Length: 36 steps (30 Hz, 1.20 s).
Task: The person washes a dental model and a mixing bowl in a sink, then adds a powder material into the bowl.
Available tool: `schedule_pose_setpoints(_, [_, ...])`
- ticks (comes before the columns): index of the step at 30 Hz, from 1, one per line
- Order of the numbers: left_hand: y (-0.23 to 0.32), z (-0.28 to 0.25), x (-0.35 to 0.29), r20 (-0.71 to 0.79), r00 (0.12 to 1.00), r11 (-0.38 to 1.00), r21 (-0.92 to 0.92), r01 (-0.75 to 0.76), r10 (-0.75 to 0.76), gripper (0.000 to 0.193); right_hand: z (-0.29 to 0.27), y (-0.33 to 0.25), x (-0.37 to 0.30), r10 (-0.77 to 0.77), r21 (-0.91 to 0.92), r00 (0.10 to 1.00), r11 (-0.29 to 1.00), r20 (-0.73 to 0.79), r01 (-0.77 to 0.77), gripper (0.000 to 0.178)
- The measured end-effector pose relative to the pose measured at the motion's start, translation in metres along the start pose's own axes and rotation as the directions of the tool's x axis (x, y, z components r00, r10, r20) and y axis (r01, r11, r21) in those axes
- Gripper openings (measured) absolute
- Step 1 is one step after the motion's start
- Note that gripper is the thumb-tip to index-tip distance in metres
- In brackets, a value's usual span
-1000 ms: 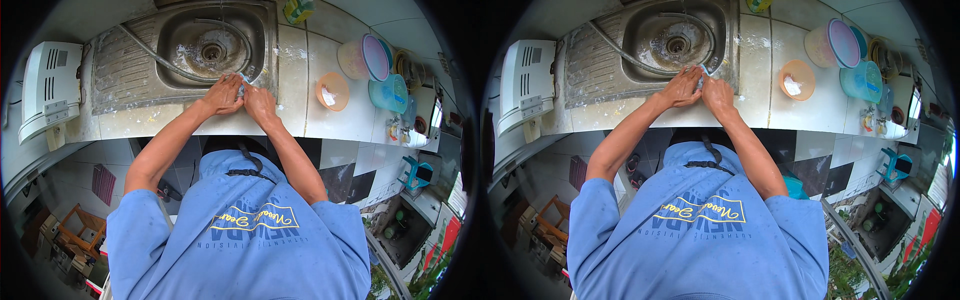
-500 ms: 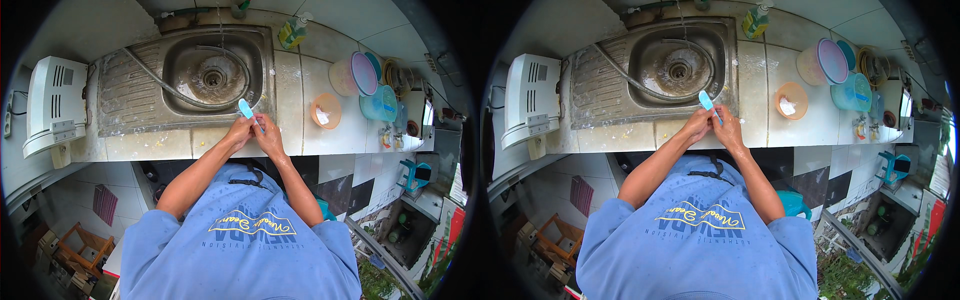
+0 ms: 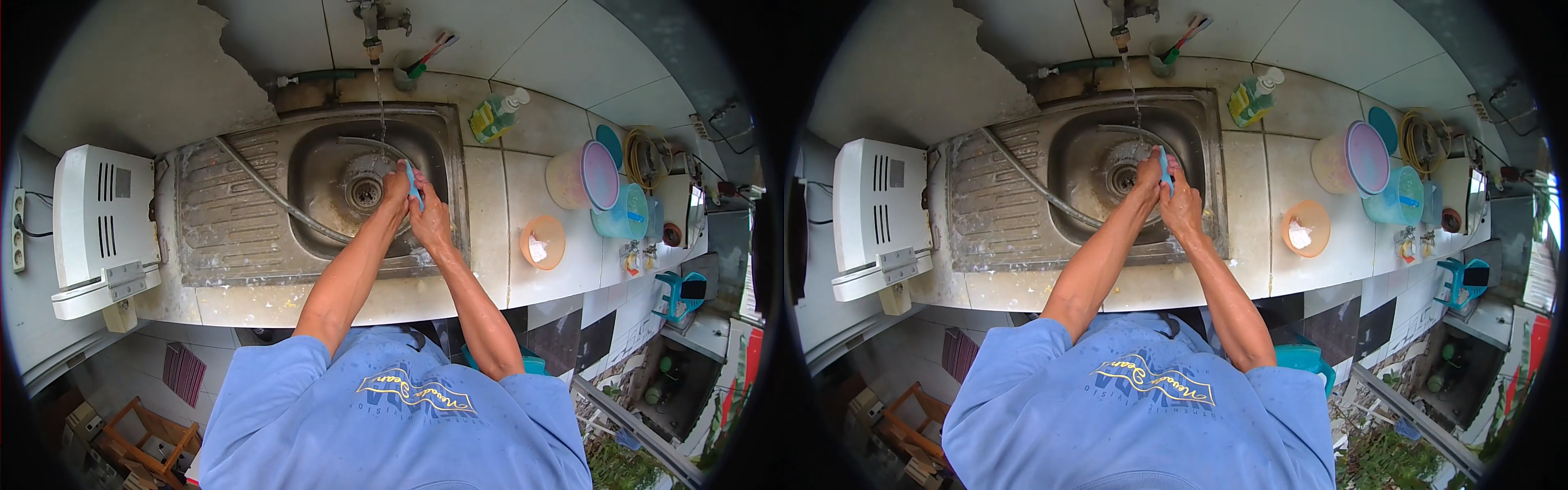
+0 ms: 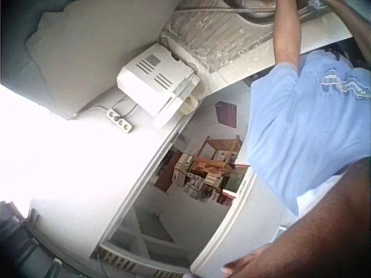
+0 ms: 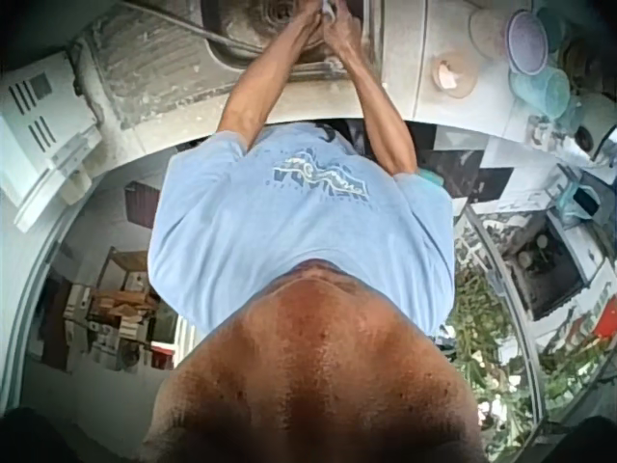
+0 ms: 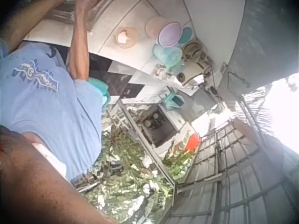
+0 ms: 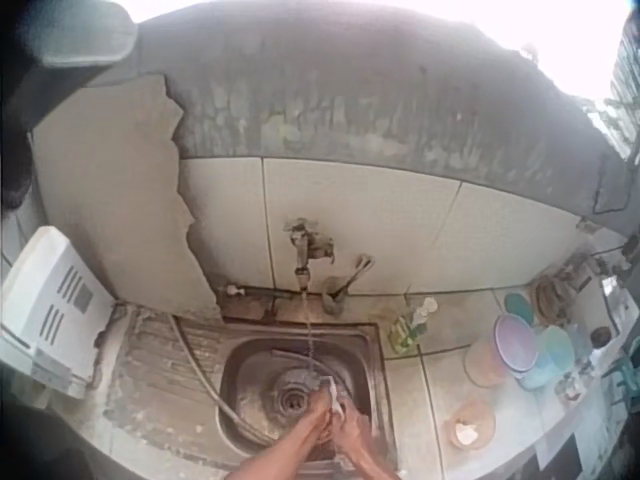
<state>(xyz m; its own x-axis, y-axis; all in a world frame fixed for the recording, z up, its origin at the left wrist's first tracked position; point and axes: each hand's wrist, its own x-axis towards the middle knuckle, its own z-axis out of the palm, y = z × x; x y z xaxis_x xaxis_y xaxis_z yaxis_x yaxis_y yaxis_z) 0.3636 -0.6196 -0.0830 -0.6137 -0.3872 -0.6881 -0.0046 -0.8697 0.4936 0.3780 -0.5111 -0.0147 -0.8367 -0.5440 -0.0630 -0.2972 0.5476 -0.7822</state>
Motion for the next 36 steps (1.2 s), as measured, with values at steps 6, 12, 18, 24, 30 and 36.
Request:
schedule_pose_setpoints(6, [0.079, 0.007, 0.040, 0.236, 0.948, 0.975, 0.018, -0.223, 0.213, 0.034, 0.026, -0.021, 0.070, 0.086, 0.075, 0.994, 0.993, 0.068, -0.091, 0.036])
schedule_pose_setpoints(12, [0.107, 0.008, 0.051, 0.412, 0.876, 0.939, 0.117, -0.322, 0.249, 0.030, 0.049, -0.011, 0.088, 0.039, 0.286, 0.999, 0.958, -0.030, -0.028, 0.032])
schedule_pose_setpoints(18, [0.109, 0.001, 0.074, 0.182, 0.980, 0.984, 0.143, -0.104, 0.077, 0.037, 0.070, 0.007, 0.096, -0.007, 0.325, 0.998, 0.945, -0.058, 0.025, 0.031])
schedule_pose_setpoints(24, [0.110, -0.002, 0.050, 0.451, 0.845, 0.934, 0.062, -0.351, 0.288, 0.033, 0.064, 0.016, 0.094, 0.169, 0.422, 0.984, 0.889, 0.063, -0.180, 0.028])
schedule_pose_setpoints(30, [0.112, -0.001, 0.059, 0.490, 0.852, 0.983, -0.095, -0.159, 0.186, 0.035, 0.057, 0.012, 0.101, 0.196, 0.365, 0.980, 0.910, 0.033, -0.194, 0.028])
schedule_pose_setpoints(36, [0.112, 0.007, 0.056, 0.338, 0.919, 0.977, -0.010, -0.212, 0.203, 0.030, 0.055, 0.011, 0.101, 0.016, 0.308, 0.998, 0.951, -0.058, 0.002, 0.030])
